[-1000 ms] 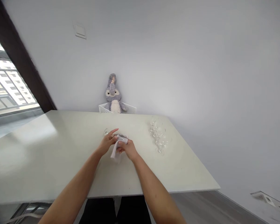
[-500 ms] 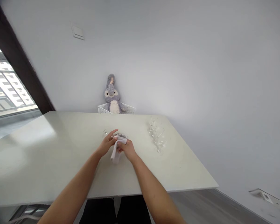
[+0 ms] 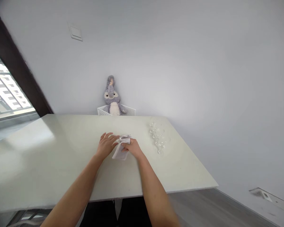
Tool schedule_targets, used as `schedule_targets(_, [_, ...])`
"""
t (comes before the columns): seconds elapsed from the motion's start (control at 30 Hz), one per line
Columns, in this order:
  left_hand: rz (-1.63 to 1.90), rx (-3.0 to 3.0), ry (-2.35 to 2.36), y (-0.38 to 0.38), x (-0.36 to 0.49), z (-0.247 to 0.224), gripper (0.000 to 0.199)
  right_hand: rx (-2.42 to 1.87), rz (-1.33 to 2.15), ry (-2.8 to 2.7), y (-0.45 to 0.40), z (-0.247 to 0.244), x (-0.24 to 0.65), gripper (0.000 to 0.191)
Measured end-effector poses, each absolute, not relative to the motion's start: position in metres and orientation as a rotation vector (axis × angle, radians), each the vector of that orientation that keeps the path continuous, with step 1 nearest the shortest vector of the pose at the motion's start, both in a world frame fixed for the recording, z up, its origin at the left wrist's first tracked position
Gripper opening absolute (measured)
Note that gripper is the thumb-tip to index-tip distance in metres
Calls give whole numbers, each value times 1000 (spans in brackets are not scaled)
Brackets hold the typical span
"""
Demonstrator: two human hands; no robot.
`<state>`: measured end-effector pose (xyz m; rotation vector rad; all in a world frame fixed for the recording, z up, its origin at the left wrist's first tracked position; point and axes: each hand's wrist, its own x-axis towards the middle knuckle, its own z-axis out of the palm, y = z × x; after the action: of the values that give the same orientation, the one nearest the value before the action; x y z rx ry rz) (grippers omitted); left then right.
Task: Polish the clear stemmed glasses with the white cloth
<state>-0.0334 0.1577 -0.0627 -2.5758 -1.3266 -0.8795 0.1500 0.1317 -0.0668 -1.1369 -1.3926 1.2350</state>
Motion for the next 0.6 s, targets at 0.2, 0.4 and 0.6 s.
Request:
schedule_targets(0.2, [-599, -2788, -1332, 166, -37, -71, 32, -1129, 1318, -1586, 127, -62, 168, 23])
schedule_targets(0.4, [-533, -2805, -1339, 168, -40, -71, 34, -1197, 985, -1818, 133, -66, 182, 16])
schedule_targets(0.6, [-493, -2717, -1548, 167, -44, -64, 33, -1241, 707, -1824, 136, -66, 186, 24])
